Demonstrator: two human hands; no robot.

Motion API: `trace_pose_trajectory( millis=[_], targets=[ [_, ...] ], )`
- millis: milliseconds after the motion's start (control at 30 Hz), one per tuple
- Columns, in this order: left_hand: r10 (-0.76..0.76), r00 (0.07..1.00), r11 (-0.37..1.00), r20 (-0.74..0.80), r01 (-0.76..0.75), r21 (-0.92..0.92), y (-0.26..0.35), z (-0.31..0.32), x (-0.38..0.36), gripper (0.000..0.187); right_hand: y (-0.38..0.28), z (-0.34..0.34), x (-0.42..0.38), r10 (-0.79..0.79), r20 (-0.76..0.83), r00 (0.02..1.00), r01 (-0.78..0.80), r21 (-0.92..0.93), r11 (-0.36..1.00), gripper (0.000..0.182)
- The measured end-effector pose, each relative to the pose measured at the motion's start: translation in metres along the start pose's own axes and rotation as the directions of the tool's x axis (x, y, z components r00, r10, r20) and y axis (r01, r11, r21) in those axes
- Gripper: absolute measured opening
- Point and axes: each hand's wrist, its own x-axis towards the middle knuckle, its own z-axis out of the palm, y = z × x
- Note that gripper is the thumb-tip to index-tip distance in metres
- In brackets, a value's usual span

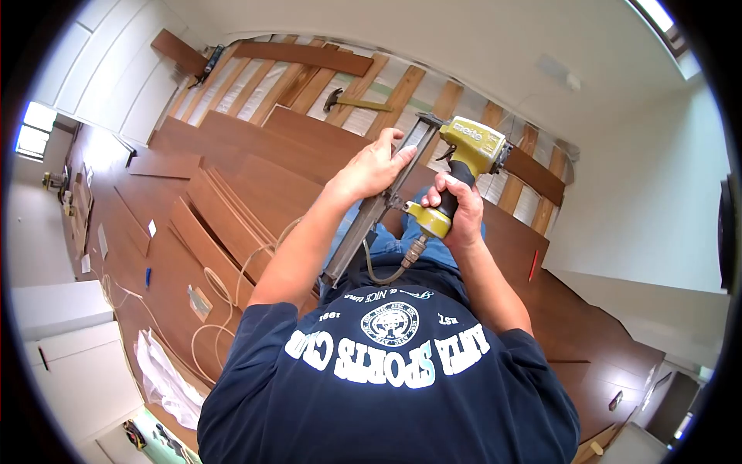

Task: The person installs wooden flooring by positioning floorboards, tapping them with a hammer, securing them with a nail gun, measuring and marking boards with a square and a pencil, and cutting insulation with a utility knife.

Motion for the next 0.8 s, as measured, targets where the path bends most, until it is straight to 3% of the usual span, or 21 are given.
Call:
trace_pose_trajectory(
  millis=[67, 100, 233, 333, 400, 467, 533, 567, 600, 633, 667, 700, 767, 800],
  targets=[
    [-0.053, 0.97, 0.968, 0.238, 0.108, -0.224, -0.009, 0.0, 0.01, 0.054, -0.002, -0.003, 0.001, 0.004, 0.083, 0.997, -0.008, 0.044, 0.999, 0.019],
    [-0.058, 0.959, 0.966, 0.278, 0.124, -0.226, -0.006, -0.004, 0.013, 0.057, 0.001, -0.009, 0.004, 0.009, 0.131, 0.991, -0.015, 0.049, 0.999, 0.038],
    [-0.108, 0.933, 0.98, 0.344, 0.159, -0.122, 0.013, -0.013, 0.028, 0.056, 0.002, -0.018, 0.012, 0.008, 0.143, 0.99, -0.018, 0.069, 0.997, 0.037],
    [-0.034, 0.957, 0.927, 0.288, 0.138, -0.349, -0.013, -0.007, 0.039, 0.056, -0.001, -0.029, 0.027, 0.005, 0.13, 0.991, -0.02, 0.116, 0.993, 0.038],
    [-0.091, 0.867, 0.767, 0.49, 0.375, -0.521, -0.008, -0.02, 0.037, 0.055, -0.019, -0.054, 0.048, 0.001, 0.067, 0.998, -0.015, 0.211, 0.977, 0.038],
    [0.143, 0.781, 0.687, 0.608, 0.364, -0.629, -0.038, -0.029, 0.016, 0.059, -0.033, -0.076, 0.067, -0.032, -0.016, 0.999, 0.036, 0.312, 0.95, 0.037],
    [0.205, 0.746, 0.553, 0.633, 0.445, -0.704, -0.044, -0.031, -0.009, 0.064, -0.041, -0.098, 0.087, -0.038, -0.056, 0.998, 0.055, 0.347, 0.936, 0.038],
    [0.221, 0.728, 0.409, 0.649, 0.535, -0.739, -0.053, -0.029, -0.02, 0.068, -0.034, -0.094, 0.093, -0.059, -0.059, 0.997, 0.075, 0.341, 0.937, 0.026],
    [0.211, 0.723, 0.407, 0.657, 0.546, -0.732, -0.052, -0.016, -0.019, 0.068, -0.034, -0.096, 0.102, -0.049, -0.067, 0.997, 0.069, 0.347, 0.935, 0.026],
    [0.035, 0.848, 0.343, 0.529, 0.487, -0.803, -0.047, 0.003, -0.016, 0.068, -0.032, -0.098, 0.109, -0.045, -0.073, 0.996, 0.068, 0.345, 0.936, 0.02],
    [-0.157, 0.914, 0.297, 0.375, 0.406, -0.864, -0.043, 0.02, -0.012, 0.067, -0.03, -0.099, 0.115, -0.037, -0.079, 0.996, 0.062, 0.341, 0.938, 0.017],
    [-0.269, 0.911, 0.16, 0.312, 0.362, -0.919, -0.044, 0.033, 0.006, 0.064, -0.029, -0.098, 0.122, -0.02, -0.1, 0.995, 0.05, 0.308, 0.95, 0.019],
    [-0.41, 0.895, 0.122, 0.176, 0.246, -0.962, -0.04, 0.061, 0.05, 0.06, -0.022, -0.088, 0.129, -0.024, -0.163, 0.986, 0.063, 0.235, 0.97, 0.018],
    [-0.328, 0.936, 0.061, 0.131, 0.159, -0.985, -0.048, 0.087, 0.07, 0.059, -0.019, -0.08, 0.13, -0.003, -0.17, 0.985, 0.037, 0.198, 0.979, 0.018]
  ],
)
